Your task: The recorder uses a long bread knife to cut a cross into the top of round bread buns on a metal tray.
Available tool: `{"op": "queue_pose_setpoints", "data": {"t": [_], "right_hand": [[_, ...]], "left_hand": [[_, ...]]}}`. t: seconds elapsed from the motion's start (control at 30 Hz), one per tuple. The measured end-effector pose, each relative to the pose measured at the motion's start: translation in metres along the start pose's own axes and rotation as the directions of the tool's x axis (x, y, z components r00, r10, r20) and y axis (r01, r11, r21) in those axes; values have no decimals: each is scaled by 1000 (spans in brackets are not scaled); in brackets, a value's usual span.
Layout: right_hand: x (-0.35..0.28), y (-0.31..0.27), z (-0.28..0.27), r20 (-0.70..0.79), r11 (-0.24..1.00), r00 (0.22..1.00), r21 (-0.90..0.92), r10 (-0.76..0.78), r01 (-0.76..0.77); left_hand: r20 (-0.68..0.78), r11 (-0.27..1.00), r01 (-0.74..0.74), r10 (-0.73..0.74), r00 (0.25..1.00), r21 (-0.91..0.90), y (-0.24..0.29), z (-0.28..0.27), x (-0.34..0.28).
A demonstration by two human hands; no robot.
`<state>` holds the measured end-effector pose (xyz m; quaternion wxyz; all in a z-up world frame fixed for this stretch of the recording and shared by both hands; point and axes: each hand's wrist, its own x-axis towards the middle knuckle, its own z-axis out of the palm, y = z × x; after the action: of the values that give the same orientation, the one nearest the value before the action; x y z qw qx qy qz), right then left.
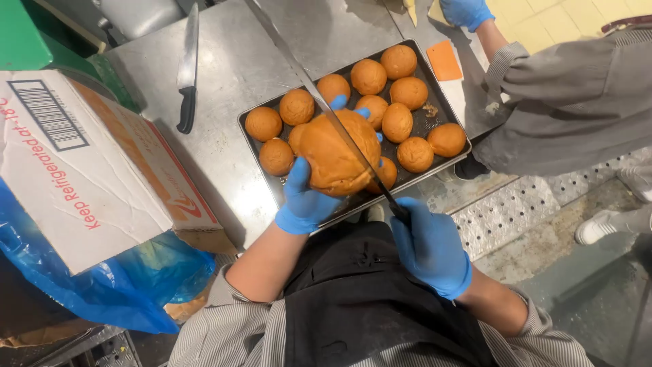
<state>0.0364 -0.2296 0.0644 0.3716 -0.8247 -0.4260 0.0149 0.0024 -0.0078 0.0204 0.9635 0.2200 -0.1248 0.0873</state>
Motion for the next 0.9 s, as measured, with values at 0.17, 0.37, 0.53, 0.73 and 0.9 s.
{"op": "queue_pose_setpoints", "data": {"t": [0.17,0.37,0.53,0.73,0.9], "right_hand": [[-10,10,-1,45,999,998,14,37,-37],[-7,10,-2,66,999,998,-41,-11,14],[-18,8,1,112,995,992,-67,-66,74],[-7,7,11,114,996,989,-8,-90,91],[-11,8,16,127,990,982,0,-137,138]], "left_hand": [[-74,997,37,-42,996,-70,-11,-15,-4],[-61,993,45,-38,997,107,-40,-27,-26],[-26,995,-78,80,996,64,5,13,-14],[-117,997,1,7,993,73,-32,-10,-40],[-79,995,-60,54,995,-79,2,11,-26]]}}
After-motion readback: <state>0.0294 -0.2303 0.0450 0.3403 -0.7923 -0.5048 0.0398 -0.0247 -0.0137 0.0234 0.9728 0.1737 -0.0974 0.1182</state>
